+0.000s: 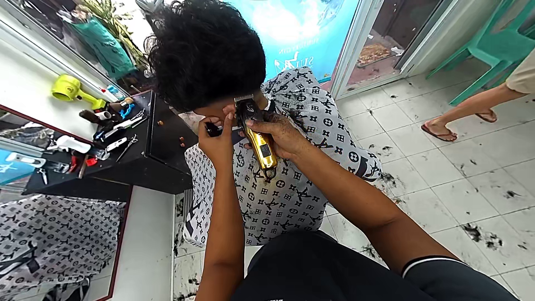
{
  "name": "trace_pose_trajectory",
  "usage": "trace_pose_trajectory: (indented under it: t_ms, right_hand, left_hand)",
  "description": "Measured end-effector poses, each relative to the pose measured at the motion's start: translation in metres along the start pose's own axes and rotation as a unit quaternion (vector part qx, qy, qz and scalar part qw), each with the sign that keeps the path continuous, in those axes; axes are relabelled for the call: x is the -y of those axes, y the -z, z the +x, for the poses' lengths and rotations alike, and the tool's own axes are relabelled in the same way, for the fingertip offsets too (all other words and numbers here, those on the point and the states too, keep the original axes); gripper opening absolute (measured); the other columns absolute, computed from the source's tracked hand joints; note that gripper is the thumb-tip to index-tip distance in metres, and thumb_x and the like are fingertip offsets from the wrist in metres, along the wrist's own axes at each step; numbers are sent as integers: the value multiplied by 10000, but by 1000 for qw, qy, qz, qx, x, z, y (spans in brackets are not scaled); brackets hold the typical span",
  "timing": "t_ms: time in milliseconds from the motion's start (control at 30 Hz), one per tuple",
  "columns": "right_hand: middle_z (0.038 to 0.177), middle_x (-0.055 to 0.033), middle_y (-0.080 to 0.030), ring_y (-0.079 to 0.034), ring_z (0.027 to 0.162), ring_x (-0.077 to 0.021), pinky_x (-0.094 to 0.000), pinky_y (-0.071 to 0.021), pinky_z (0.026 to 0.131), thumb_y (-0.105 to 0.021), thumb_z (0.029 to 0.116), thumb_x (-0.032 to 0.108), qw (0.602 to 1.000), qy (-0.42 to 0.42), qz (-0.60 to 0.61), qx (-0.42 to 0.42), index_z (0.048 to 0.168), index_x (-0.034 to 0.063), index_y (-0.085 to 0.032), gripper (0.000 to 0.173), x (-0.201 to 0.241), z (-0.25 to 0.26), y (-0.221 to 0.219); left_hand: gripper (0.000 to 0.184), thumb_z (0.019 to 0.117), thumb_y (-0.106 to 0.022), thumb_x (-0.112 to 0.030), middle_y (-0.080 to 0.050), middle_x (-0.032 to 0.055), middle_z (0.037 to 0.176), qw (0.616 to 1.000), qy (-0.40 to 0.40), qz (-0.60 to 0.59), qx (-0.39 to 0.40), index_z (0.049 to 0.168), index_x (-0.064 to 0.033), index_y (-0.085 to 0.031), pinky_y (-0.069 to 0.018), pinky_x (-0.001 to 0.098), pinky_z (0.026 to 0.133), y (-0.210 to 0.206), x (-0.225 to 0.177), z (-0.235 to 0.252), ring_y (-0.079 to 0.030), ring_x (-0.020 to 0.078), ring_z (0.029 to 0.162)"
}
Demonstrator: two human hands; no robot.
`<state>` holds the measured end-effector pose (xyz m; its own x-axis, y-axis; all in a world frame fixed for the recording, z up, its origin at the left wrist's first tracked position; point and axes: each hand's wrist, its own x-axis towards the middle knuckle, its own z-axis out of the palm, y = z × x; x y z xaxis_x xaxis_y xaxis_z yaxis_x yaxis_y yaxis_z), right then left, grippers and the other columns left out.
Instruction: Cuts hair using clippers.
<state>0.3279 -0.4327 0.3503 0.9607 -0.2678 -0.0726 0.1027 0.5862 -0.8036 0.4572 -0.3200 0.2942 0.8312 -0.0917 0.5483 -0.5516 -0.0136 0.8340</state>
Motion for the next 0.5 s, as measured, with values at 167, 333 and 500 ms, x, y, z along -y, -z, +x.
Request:
trace_pose_trajectory:
  t_ms: [167, 333, 500]
  right_hand:
    - [1026, -146, -663, -705, 884, -252, -435, -627, 788, -617, 997, 78, 1000, 11, 11, -2, 1263, 4, -513, 294, -4, 1, -4]
    - [1023, -147, -673, -712, 874, -251, -432, -627, 788, -605, 1012, 100, 1000, -17, 20, -8, 1250, 9, -527, 267, -3, 0, -9]
    - [1053, -159, -663, -704, 896, -259, -446, -622, 798, -615, 998, 93, 1000, 7, 13, 0, 1288, 1, -505, 322, -6, 1, -10]
  left_hand:
    - [340, 854, -845, -218, -640, -8, 900, 1000, 2, 3, -3, 1032, -42, -614, -545, 203, 724, -1, 0, -1, -631, 31, 804]
    - [318, 870, -825, -210, -646, -14, 898, 1000, -1, 11, 1, 1037, -35, -620, -530, 200, 737, 0, -3, -1, -625, 19, 808]
    - [302, 868, -822, -207, -641, -23, 884, 1000, 5, 13, -3, 1030, -45, -625, -521, 179, 699, 0, -3, -1, -613, 2, 771]
